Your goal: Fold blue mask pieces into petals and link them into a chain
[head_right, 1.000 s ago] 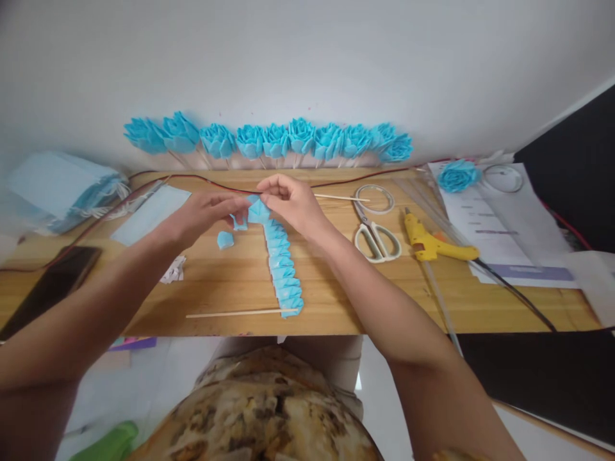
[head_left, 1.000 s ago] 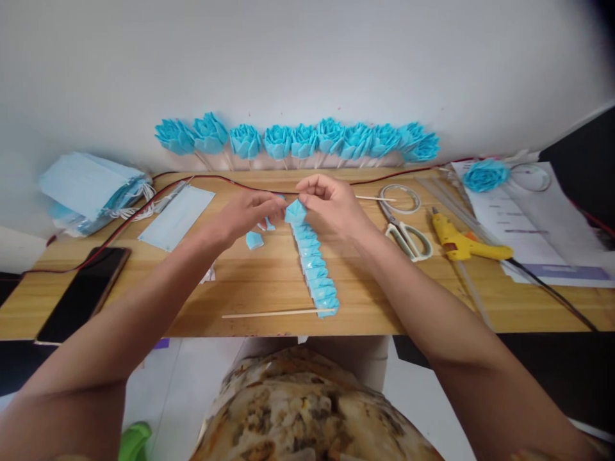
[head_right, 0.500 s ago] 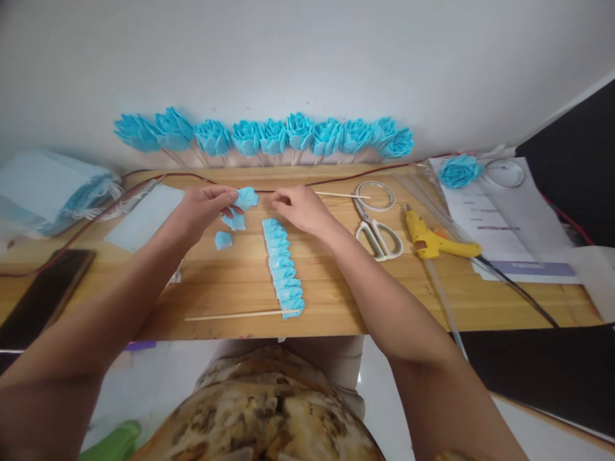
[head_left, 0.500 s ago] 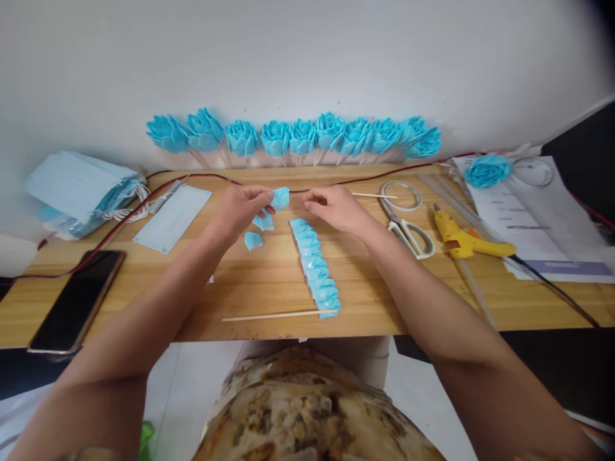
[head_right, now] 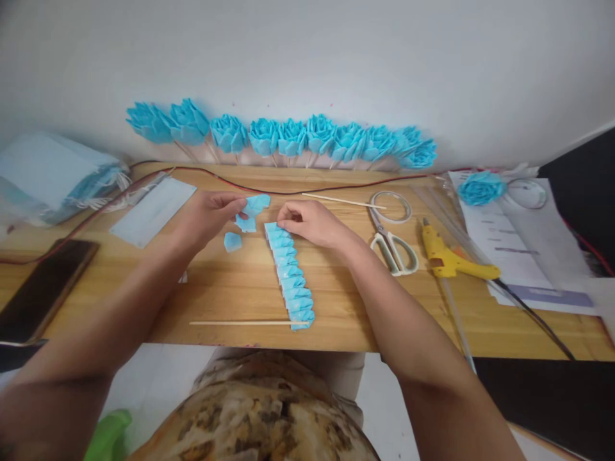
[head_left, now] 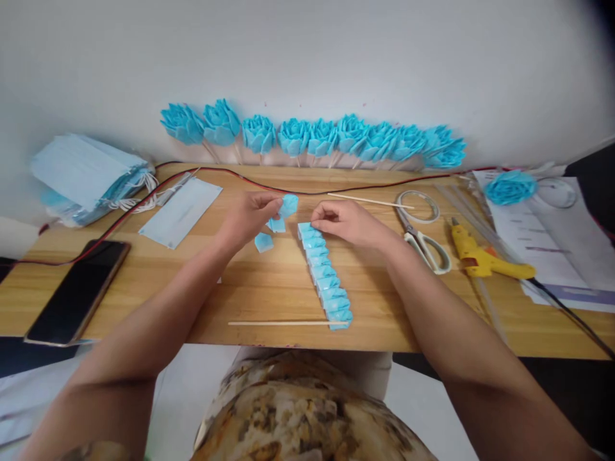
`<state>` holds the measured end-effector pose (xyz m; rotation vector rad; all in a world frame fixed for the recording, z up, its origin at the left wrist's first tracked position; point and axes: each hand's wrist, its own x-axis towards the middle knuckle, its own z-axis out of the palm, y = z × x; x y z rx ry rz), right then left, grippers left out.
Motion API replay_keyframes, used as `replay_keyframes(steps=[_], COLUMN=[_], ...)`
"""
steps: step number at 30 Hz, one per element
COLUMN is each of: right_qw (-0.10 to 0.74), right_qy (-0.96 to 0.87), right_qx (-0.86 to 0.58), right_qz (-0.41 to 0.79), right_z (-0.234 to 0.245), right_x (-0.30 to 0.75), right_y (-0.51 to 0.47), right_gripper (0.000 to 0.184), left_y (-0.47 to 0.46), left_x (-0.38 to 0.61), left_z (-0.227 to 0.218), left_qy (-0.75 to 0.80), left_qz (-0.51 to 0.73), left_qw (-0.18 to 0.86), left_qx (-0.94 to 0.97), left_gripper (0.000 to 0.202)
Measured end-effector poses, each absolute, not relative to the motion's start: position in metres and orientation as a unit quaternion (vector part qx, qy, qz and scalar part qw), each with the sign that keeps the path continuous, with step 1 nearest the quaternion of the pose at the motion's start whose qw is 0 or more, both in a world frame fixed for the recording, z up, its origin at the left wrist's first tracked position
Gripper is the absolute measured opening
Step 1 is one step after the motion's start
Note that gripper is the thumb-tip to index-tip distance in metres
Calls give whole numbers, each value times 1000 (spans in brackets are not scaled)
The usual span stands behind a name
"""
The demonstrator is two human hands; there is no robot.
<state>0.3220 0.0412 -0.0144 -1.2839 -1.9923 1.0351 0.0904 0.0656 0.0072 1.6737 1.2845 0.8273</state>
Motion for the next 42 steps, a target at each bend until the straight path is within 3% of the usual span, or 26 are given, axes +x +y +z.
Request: replay_keyframes(steps=[20, 42], right_qw=[316, 346], right_qy=[-779, -752], right_qx=[-465, -484], right_qz=[277, 283], right_z=[-2, -7], right_x=[301, 302], right_y=[26, 28], right_gripper=[11, 21], left_y=[60, 61], left_x=[97, 96], left_z=[3, -4], left_qy=[478, 456], left_qz=[304, 293], left_qw=[485, 486], left_qx=[666, 685], left_gripper=[22, 22])
